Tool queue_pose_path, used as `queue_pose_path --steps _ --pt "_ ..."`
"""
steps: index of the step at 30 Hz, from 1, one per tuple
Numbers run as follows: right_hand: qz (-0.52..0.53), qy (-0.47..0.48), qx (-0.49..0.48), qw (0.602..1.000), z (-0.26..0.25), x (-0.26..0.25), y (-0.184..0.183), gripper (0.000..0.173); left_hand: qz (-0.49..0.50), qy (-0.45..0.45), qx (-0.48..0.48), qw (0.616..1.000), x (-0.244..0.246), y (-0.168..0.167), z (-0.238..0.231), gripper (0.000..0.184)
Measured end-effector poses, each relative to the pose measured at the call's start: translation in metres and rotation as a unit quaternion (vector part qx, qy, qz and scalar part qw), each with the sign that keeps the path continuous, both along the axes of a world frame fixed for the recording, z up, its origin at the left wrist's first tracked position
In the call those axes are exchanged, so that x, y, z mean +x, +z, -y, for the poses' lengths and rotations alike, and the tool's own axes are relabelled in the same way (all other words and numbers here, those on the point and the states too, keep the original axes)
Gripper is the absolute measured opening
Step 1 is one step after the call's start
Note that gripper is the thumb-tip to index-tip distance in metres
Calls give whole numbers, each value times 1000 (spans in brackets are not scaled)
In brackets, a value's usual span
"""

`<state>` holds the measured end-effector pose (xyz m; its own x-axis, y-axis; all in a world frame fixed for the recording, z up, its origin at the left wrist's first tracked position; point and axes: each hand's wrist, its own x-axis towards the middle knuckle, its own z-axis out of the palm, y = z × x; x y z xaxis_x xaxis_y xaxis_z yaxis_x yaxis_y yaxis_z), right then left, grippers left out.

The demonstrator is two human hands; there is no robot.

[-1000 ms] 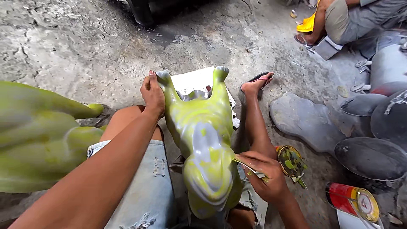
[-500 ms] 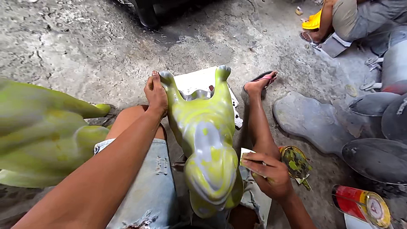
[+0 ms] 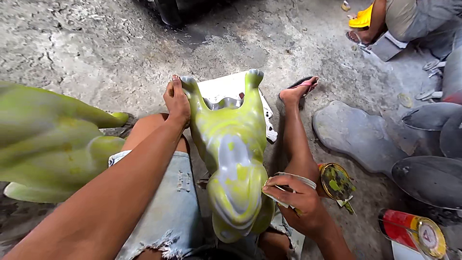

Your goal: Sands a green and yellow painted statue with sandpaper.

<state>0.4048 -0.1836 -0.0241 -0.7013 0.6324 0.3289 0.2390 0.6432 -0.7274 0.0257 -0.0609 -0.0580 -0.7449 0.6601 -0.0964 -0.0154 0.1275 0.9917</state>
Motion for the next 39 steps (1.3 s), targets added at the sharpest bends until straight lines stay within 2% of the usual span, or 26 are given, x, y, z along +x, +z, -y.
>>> queue_pose_path --steps 13,15,17,19,27,29,32,33,34,37,39 --pt "7 26 76 997 7 7 -2 30 11 1 23 1000 2 3 1 42" --pt "13 33 86 996 4 9 0 30 4 -1 22 1000 -5 -8 -4 44" --pt "23 32 98 994 5 13 4 29 -24 4 38 999 -22 -44 -17 48" --pt "23 16 100 995 10 17 9 29 -38 4 58 998 -30 -63 -24 48" --pt "13 -87 61 994 41 5 38 29 -33 -4 48 998 -28 -59 -27 53" --pt "40 -97 68 992 44 -2 41 28 -28 1 51 998 -24 -53 -26 49" --pt "134 -139 105 976 47 -15 50 32 16 -3 22 1000 -6 -10 -10 43" --pt "169 -148 118 967 48 -19 53 33 22 -5 16 1000 -4 -5 -9 43" --pt "202 -152 131 958 48 -23 56 34 18 -7 20 1000 -6 -9 -11 43" --pt "275 -136 152 940 55 -30 60 37 -37 2 61 997 -25 -57 -29 49" --pt "292 -124 149 937 64 -32 61 37 -42 -2 70 997 -30 -66 -33 49"
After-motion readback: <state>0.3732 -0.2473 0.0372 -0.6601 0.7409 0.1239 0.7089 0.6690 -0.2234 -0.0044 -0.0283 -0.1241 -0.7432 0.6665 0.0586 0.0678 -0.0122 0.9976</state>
